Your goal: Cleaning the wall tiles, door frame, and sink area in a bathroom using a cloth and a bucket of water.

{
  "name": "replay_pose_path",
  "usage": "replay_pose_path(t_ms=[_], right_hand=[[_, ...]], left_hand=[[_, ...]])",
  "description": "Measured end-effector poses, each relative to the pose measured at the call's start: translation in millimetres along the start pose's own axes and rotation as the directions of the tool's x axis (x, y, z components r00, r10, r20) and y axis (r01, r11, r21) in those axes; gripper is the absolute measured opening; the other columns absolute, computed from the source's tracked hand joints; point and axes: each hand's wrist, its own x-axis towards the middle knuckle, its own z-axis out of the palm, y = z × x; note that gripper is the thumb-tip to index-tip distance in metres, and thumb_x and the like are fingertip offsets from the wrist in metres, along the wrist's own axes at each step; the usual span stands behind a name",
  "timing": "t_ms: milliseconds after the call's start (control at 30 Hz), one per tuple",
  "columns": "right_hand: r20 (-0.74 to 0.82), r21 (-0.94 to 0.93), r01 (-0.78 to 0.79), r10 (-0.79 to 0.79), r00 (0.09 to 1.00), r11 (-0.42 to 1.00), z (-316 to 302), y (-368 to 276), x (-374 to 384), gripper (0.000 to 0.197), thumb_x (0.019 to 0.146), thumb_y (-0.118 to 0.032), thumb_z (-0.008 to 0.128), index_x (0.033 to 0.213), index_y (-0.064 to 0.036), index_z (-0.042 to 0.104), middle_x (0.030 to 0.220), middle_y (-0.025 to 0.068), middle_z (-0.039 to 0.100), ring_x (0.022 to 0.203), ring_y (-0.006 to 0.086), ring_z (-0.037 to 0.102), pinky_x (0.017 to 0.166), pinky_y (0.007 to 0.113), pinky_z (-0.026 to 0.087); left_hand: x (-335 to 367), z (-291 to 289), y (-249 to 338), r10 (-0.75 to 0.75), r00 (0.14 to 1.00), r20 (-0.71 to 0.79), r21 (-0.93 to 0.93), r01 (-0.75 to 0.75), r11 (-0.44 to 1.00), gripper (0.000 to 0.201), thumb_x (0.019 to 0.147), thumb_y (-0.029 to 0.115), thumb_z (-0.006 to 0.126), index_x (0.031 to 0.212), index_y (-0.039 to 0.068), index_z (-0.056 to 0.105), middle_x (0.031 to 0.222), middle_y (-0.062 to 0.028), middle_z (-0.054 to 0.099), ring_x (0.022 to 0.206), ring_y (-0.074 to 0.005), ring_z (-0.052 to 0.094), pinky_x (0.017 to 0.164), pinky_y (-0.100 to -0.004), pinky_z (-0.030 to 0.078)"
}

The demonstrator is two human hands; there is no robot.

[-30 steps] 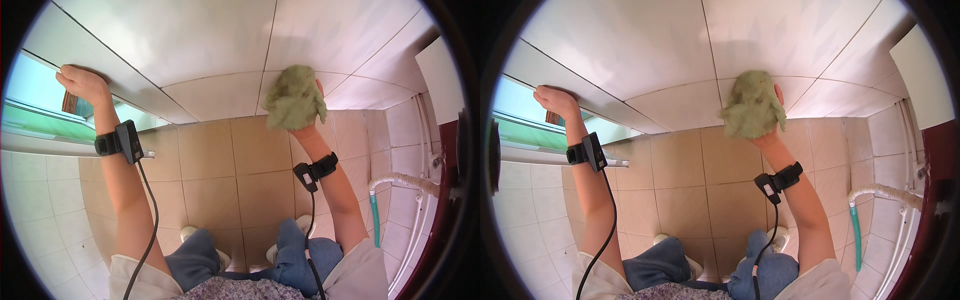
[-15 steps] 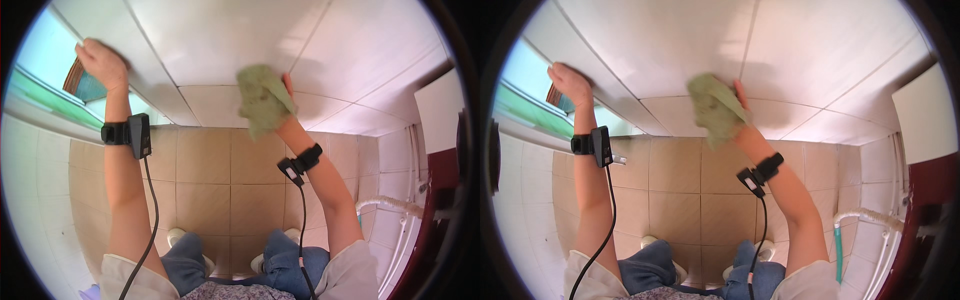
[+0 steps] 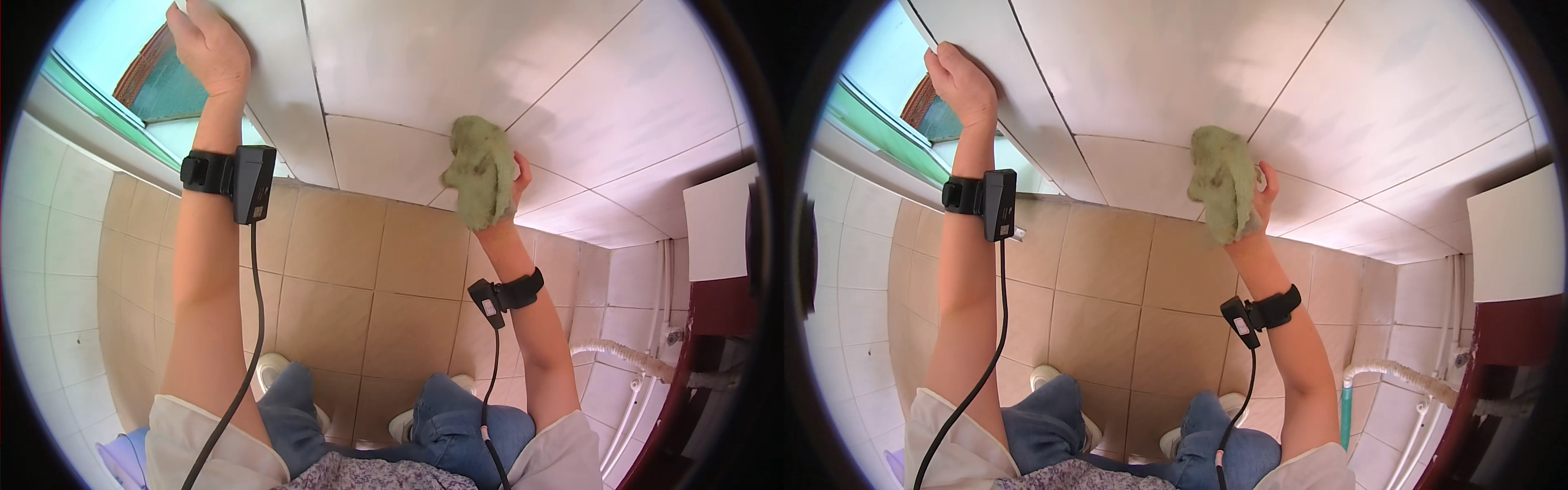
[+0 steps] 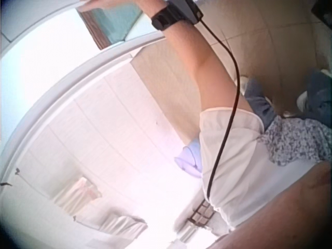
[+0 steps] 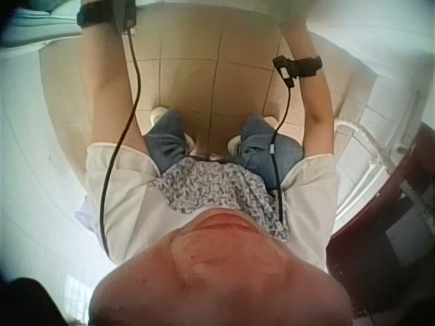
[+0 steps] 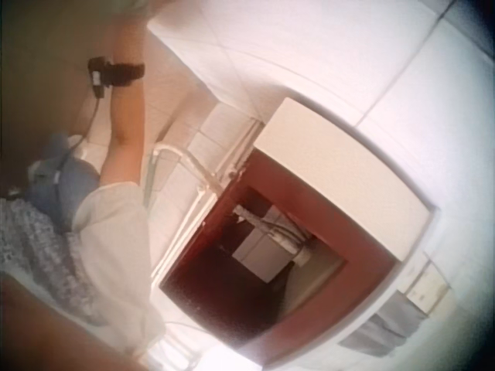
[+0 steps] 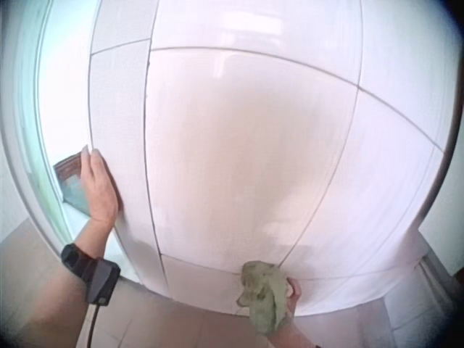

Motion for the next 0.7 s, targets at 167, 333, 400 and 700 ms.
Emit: replay_pose_path(t_ms=[167, 333, 400, 700], right_hand=[[-0.09, -0.509, 0.352, -0.456, 0.886, 0.785, 5, -65, 47, 0.036, 0.086, -0.032, 0.038, 0.117, -0.0143, 0.04, 0.118, 0.0012, 0.046, 0.109, 0.0147, 0.04, 0.1, 0.038, 0.015], [0.034, -0.594, 0.391, -0.463, 0.886, 0.704, 2, -57, 38, 0.036, 0.084, -0.028, 0.042, 0.116, -0.0102, 0.041, 0.117, 0.0033, 0.047, 0.109, 0.0172, 0.04, 0.101, 0.044, 0.012], [0.042, -0.528, 0.393, -0.439, 0.897, 0.753, 4, -69, 47, 0.037, 0.084, -0.026, 0.043, 0.116, -0.0086, 0.042, 0.116, 0.0041, 0.047, 0.109, 0.0181, 0.041, 0.101, 0.046, 0.01], [0.026, -0.55, 0.442, -0.514, 0.858, 0.709, 24, -78, 57, 0.033, 0.079, -0.016, 0.05, 0.109, -0.0033, 0.048, 0.11, 0.01, 0.05, 0.107, 0.0245, 0.042, 0.099, 0.05, 0.014]], left_hand=[[4, -15, -8, 0.011, 1.0, -0.002, 0.051, -0.011, 0.999, 0.029, 0.086, 0.026, 0.034, 0.08, -0.002, 0.042, 0.071, -0.0097, 0.044, 0.067, -0.0188, 0.039, 0.067, -0.0308, 0.036], [1, -5, -4, 0.04, 0.999, -0.015, -0.063, -0.04, 0.997, 0.029, 0.087, 0.026, 0.036, 0.089, -0.002, 0.044, 0.074, -0.0119, 0.048, 0.069, -0.0214, 0.042, 0.069, -0.0319, 0.037], [2, -9, -4, 0.007, 1.0, -0.013, -0.028, -0.008, 1.0, 0.029, 0.087, 0.026, 0.036, 0.089, -0.002, 0.044, 0.075, -0.0117, 0.049, 0.069, -0.0213, 0.043, 0.069, -0.0318, 0.037], [2, -15, -1, -0.086, 0.994, 0.07, -0.063, 0.09, 0.994, 0.031, 0.088, 0.028, 0.036, 0.099, 0.001, 0.045, 0.078, -0.0095, 0.052, 0.071, -0.018, 0.046, 0.069, -0.03, 0.039]])
